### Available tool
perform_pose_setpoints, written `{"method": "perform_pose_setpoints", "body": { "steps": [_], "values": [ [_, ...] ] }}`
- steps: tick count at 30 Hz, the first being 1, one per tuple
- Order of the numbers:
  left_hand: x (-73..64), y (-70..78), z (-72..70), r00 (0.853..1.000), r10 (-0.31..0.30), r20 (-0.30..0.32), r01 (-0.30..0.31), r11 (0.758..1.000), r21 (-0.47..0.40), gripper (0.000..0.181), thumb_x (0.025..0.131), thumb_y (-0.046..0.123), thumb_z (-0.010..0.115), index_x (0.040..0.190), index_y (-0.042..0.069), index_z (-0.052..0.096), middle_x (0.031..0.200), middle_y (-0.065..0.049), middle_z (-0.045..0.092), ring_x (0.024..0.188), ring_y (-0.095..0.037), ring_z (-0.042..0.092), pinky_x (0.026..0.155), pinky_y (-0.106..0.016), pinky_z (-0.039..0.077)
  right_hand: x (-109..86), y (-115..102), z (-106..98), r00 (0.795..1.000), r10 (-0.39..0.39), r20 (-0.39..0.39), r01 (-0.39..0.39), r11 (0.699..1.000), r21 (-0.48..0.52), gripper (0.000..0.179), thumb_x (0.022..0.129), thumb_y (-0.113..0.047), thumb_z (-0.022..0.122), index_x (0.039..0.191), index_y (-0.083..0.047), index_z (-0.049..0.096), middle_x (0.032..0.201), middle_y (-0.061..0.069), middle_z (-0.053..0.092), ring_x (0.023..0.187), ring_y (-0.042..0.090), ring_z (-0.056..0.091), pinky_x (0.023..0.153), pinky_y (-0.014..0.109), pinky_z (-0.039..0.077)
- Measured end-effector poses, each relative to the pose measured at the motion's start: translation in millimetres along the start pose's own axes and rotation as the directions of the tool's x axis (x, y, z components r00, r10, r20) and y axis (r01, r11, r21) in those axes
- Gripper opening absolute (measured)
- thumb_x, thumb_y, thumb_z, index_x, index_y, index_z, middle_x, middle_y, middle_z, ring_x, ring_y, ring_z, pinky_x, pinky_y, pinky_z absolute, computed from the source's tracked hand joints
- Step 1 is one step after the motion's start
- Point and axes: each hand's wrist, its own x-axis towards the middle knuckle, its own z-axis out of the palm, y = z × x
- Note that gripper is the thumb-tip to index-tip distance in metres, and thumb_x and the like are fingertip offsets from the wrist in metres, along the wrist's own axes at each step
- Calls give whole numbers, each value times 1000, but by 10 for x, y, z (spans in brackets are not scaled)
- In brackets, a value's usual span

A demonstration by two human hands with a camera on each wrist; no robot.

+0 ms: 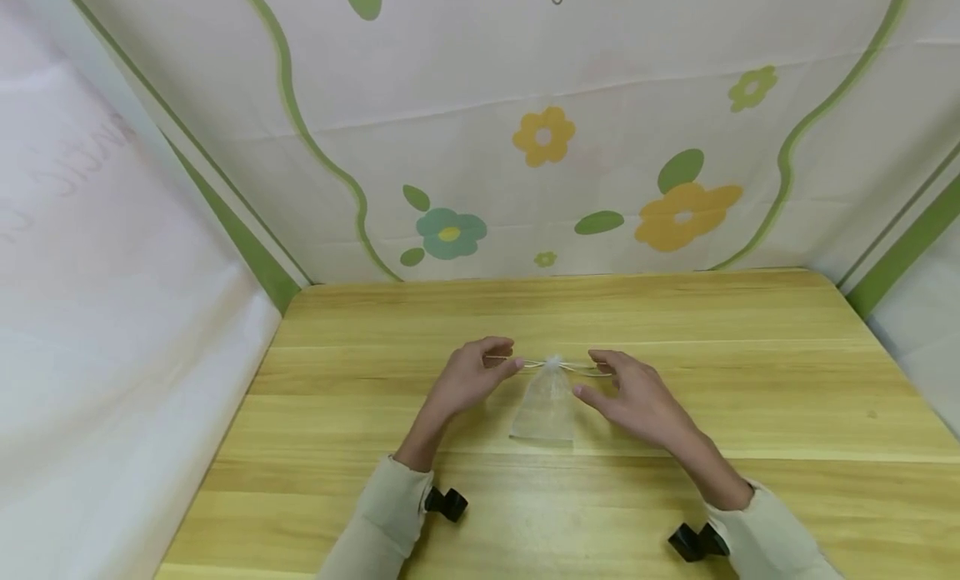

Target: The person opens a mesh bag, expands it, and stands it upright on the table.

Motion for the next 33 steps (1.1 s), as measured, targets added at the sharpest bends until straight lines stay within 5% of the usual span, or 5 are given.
{"method": "perform_pose_setpoints", "body": {
  "steps": [8,19,26,33],
  "values": [
    [84,-16,124,987,-146,68,156,971,-179,49,106,36,69,139,-1,67,127,-18,76,106,-32,77,87,-44,66,71,-52,92,998,28,49,-31,997,65,58,103,-35,73,146,2,61,143,22,69,123,39,72,94,51,64],
    [151,15,250,954,-266,137,297,901,-315,38,106,31,71,129,0,72,118,-16,78,105,-27,78,88,-39,67,199,-122,161,993,78,92,-87,991,102,50,104,-33,73,137,4,67,121,19,79,106,31,79,79,39,67],
    [142,19,306,948,-260,186,314,865,-391,36,106,28,71,130,1,72,116,-16,79,102,-26,78,88,-41,67,247,-68,206,995,79,64,-86,990,111,33,101,-22,76,126,-1,74,109,14,81,98,27,78,76,36,65],
    [137,27,278,981,-178,80,195,879,-436,33,103,28,73,125,4,74,118,-16,79,104,-27,76,90,-42,67,243,-26,90,995,90,37,-97,955,280,33,101,-18,77,130,-3,72,110,14,79,92,18,77,70,29,62]
  ]
}}
